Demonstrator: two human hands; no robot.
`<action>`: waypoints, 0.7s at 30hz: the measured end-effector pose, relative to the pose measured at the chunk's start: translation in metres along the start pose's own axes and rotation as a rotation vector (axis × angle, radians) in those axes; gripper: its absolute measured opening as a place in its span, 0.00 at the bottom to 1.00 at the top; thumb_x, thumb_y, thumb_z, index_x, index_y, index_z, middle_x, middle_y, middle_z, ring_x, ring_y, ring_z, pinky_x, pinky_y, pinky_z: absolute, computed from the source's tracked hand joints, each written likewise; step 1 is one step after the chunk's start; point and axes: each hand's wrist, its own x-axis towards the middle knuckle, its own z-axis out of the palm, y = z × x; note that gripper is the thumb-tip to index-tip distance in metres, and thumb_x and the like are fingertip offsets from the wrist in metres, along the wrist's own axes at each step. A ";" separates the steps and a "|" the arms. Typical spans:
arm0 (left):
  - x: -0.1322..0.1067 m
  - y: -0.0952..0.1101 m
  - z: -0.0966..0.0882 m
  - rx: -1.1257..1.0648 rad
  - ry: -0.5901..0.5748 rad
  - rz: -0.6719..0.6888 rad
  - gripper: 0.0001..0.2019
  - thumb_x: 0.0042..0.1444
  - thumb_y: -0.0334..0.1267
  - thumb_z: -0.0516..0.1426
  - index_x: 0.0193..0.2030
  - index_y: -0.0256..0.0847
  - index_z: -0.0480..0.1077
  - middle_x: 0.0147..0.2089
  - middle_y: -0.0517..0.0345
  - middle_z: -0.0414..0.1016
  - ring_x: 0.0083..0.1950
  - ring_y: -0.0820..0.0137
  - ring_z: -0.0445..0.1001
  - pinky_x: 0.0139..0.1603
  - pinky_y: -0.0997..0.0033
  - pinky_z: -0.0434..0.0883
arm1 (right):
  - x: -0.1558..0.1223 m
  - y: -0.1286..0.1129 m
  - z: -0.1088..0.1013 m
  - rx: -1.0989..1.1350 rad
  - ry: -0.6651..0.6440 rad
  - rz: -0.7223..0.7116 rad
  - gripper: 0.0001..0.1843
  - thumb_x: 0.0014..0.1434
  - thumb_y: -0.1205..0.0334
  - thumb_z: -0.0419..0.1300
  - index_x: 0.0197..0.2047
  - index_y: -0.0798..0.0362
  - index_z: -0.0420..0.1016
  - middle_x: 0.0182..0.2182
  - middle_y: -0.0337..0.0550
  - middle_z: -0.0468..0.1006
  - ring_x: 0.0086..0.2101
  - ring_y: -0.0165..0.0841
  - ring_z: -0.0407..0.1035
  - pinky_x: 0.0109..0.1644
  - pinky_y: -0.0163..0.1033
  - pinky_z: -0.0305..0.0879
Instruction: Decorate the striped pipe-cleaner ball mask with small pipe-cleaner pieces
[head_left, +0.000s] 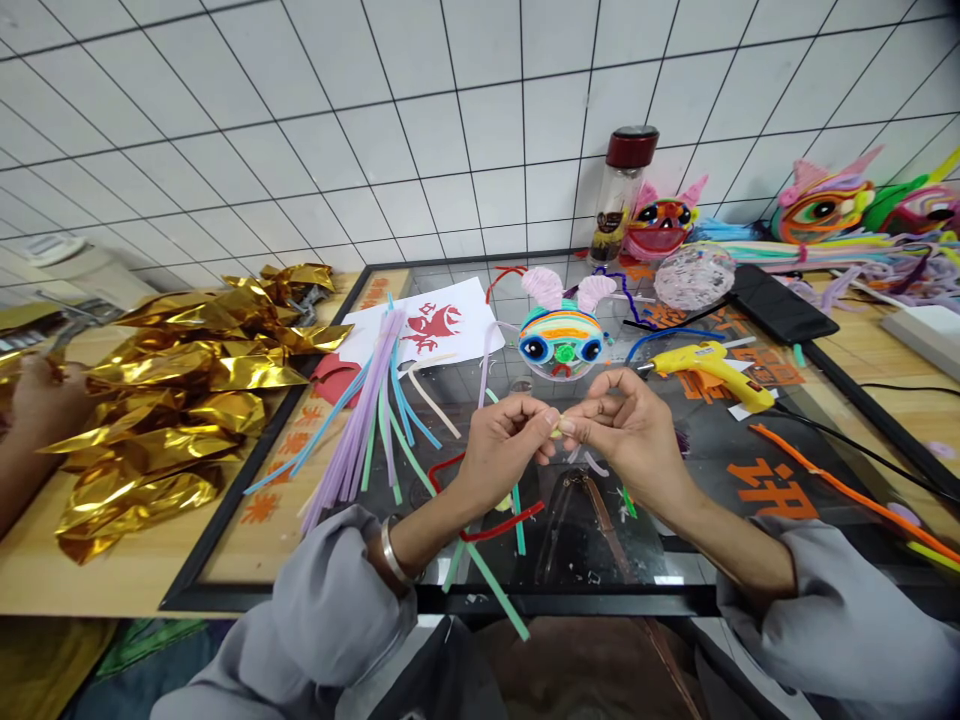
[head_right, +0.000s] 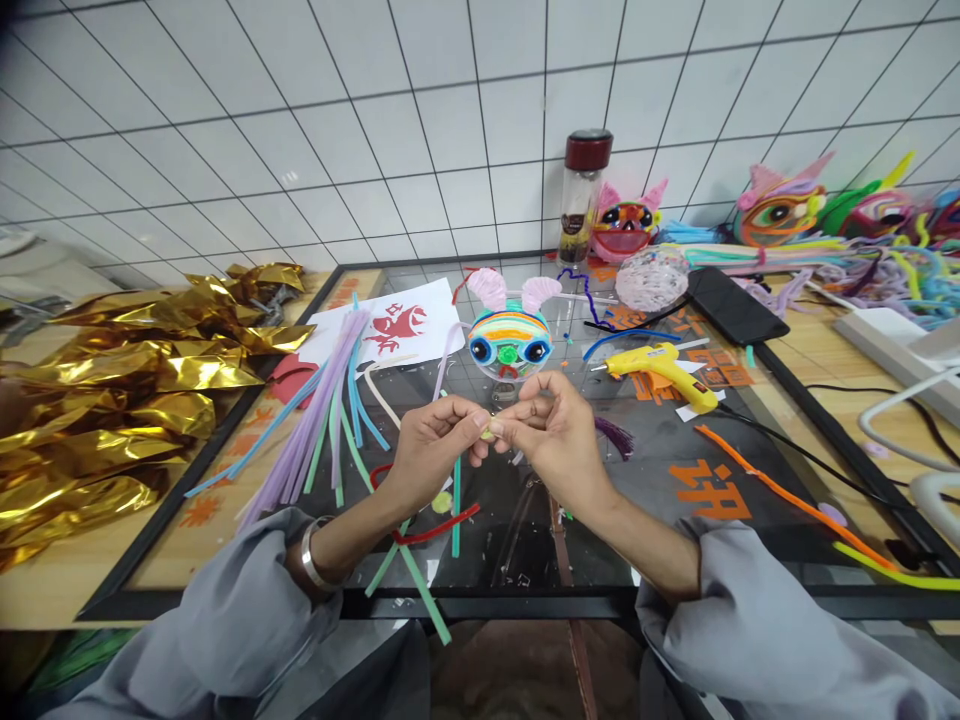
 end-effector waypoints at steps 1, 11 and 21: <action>0.000 -0.001 0.000 0.001 0.000 0.001 0.14 0.52 0.44 0.61 0.27 0.34 0.70 0.20 0.61 0.71 0.20 0.79 0.67 0.21 0.80 0.67 | 0.000 -0.001 0.000 -0.001 0.000 0.000 0.28 0.39 0.57 0.74 0.33 0.50 0.57 0.21 0.35 0.80 0.19 0.27 0.71 0.26 0.33 0.68; -0.001 0.001 0.001 0.027 0.014 0.032 0.12 0.53 0.42 0.60 0.27 0.34 0.70 0.20 0.61 0.70 0.20 0.79 0.67 0.21 0.80 0.66 | 0.001 0.002 0.000 0.075 0.026 0.041 0.29 0.35 0.60 0.76 0.34 0.51 0.61 0.20 0.35 0.80 0.19 0.28 0.71 0.26 0.32 0.68; 0.000 0.001 0.001 0.065 0.037 0.035 0.11 0.53 0.41 0.60 0.27 0.35 0.69 0.20 0.61 0.71 0.20 0.79 0.66 0.21 0.80 0.66 | 0.001 0.003 -0.001 0.041 0.030 0.073 0.28 0.35 0.59 0.76 0.36 0.52 0.66 0.22 0.36 0.80 0.20 0.29 0.72 0.28 0.36 0.70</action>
